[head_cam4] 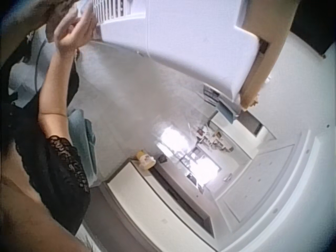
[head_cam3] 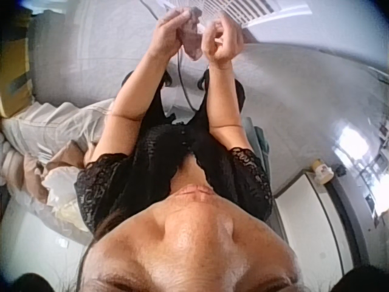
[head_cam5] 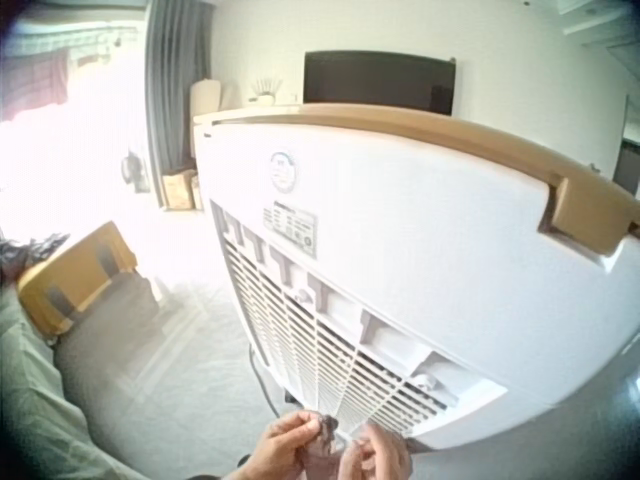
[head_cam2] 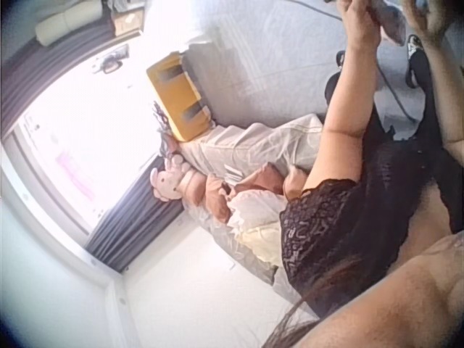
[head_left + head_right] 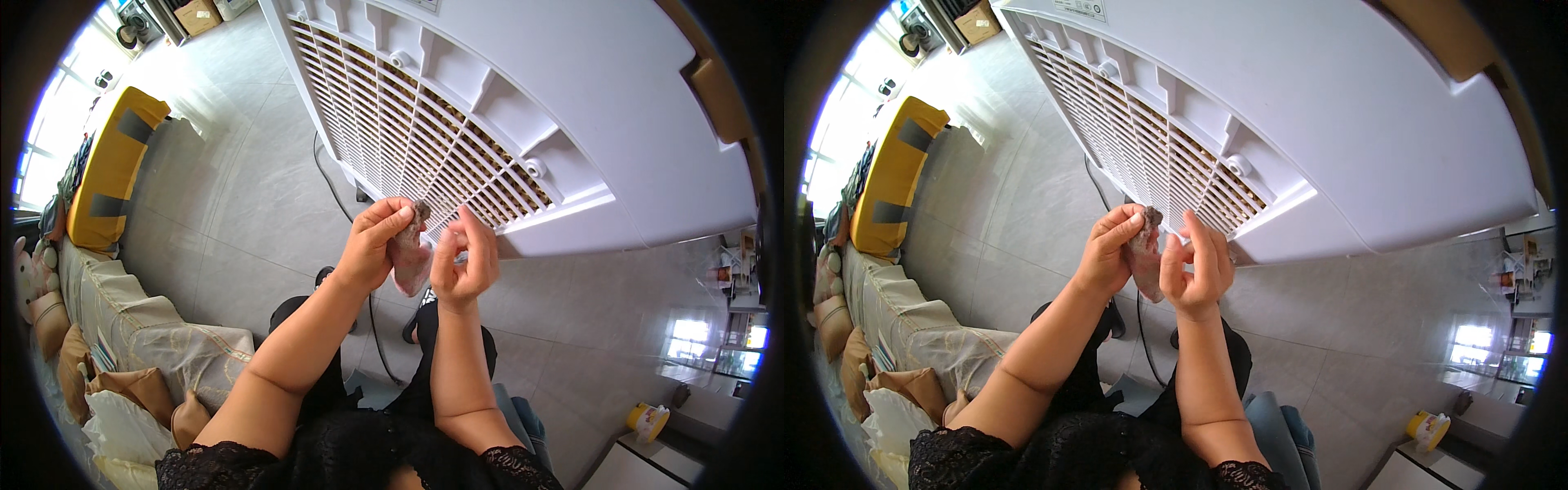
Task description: The person wipes the front grille of a white air cooler with a cloth. They move the cloth across the grille repeatedly, cleaning different sections of the surface.
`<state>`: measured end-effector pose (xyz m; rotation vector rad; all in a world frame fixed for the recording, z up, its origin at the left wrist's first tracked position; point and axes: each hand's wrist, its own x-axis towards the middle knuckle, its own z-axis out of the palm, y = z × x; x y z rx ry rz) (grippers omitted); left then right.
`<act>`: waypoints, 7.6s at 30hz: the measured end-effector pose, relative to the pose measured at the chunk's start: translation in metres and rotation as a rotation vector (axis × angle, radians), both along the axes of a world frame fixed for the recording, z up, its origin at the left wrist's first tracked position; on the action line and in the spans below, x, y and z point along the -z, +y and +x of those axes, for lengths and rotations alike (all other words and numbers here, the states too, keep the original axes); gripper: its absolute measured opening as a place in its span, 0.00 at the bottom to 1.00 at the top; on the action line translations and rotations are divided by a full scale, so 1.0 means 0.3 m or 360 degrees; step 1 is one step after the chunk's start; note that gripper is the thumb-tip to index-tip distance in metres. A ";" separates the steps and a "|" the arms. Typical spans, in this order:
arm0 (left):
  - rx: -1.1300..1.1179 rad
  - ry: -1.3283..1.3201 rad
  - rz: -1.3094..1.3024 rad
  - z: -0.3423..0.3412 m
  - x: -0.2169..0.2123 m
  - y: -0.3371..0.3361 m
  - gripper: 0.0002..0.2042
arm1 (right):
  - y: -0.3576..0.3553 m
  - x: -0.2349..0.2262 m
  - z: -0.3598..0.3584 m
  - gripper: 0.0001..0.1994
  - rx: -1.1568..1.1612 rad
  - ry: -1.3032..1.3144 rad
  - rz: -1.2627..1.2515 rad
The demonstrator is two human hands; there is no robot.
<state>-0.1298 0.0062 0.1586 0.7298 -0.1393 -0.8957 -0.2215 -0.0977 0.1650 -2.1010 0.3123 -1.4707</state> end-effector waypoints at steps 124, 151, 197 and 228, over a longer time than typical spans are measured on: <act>-0.0812 -0.1348 0.1153 -0.124 -0.110 -0.233 0.05 | -0.048 0.157 -0.052 0.18 -0.0121 0.2251 0.0538; -0.1307 -0.2002 0.0506 -0.086 -0.246 -0.238 0.06 | -0.046 0.143 -0.037 0.27 -0.0210 0.2187 0.0400; -0.1124 -0.2371 0.0228 -0.135 -0.456 -0.238 0.08 | 0.028 -0.270 -0.255 0.05 0.0417 0.0931 0.0050; -0.0540 -0.2499 0.0286 -0.072 -0.442 -0.161 0.06 | 0.042 -0.270 -0.171 0.05 0.0639 0.0232 0.0050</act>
